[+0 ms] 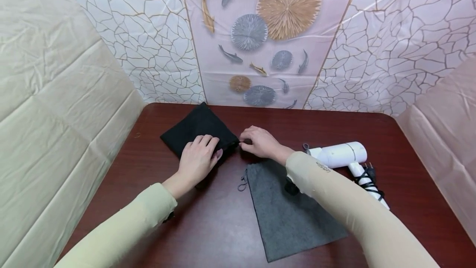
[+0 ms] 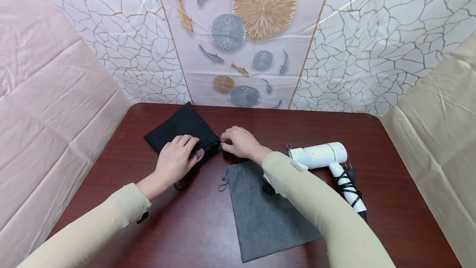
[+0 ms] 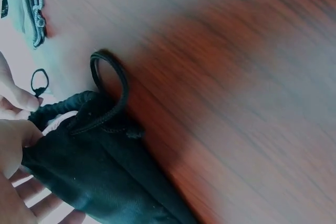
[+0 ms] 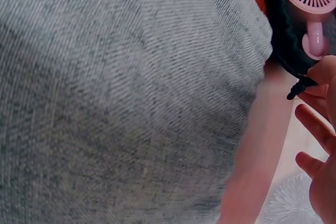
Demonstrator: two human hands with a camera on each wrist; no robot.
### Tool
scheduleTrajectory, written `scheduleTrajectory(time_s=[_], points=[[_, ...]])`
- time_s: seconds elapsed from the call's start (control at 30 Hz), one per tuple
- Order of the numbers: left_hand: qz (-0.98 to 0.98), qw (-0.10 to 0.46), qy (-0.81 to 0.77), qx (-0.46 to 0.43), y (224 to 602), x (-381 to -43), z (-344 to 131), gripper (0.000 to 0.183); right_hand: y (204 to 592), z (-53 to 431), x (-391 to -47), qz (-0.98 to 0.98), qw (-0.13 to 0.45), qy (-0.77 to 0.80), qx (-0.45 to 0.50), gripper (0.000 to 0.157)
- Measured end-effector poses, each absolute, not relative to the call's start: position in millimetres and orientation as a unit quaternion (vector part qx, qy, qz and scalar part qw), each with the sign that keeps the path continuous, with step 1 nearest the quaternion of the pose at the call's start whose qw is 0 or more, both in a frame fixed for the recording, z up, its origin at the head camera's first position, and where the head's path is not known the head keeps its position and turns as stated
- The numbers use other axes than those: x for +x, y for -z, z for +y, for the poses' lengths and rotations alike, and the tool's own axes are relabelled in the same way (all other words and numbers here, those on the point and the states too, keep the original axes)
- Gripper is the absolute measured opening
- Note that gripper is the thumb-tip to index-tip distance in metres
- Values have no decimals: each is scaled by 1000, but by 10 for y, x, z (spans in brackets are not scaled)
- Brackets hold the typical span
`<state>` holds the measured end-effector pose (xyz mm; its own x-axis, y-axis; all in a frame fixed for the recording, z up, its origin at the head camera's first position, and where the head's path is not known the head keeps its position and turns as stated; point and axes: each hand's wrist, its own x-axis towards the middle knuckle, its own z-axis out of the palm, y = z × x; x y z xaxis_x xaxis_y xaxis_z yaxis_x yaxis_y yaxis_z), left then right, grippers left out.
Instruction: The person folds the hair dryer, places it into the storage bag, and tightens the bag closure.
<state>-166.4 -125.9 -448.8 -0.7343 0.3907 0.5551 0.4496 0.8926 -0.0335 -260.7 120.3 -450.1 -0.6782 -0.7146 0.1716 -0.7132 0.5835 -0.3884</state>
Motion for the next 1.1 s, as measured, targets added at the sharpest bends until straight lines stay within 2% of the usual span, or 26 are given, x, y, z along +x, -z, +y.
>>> scheduleTrajectory(time_s=[0.37, 0.6, 0.83, 1.1], points=[[-940, 237, 98, -226, 4492, -1446, -1539, 57, 4404, 1183, -2568, 885, 5, 208, -417, 9], [-959, 185, 105, -188, 4493, -1243, -1797, 70, 4365, 1203, -2561, 881, 11, 198, -429, 9], [-965, 178, 96, -167, 4654, -1058, -1841, 67, 4352, 1215, -2523, 879, 18, 198, -433, 10], [-968, 177, 105, -142, 4751, -1067, -1812, 62, 4371, 1261, -2490, 875, 22, 201, -440, 9]])
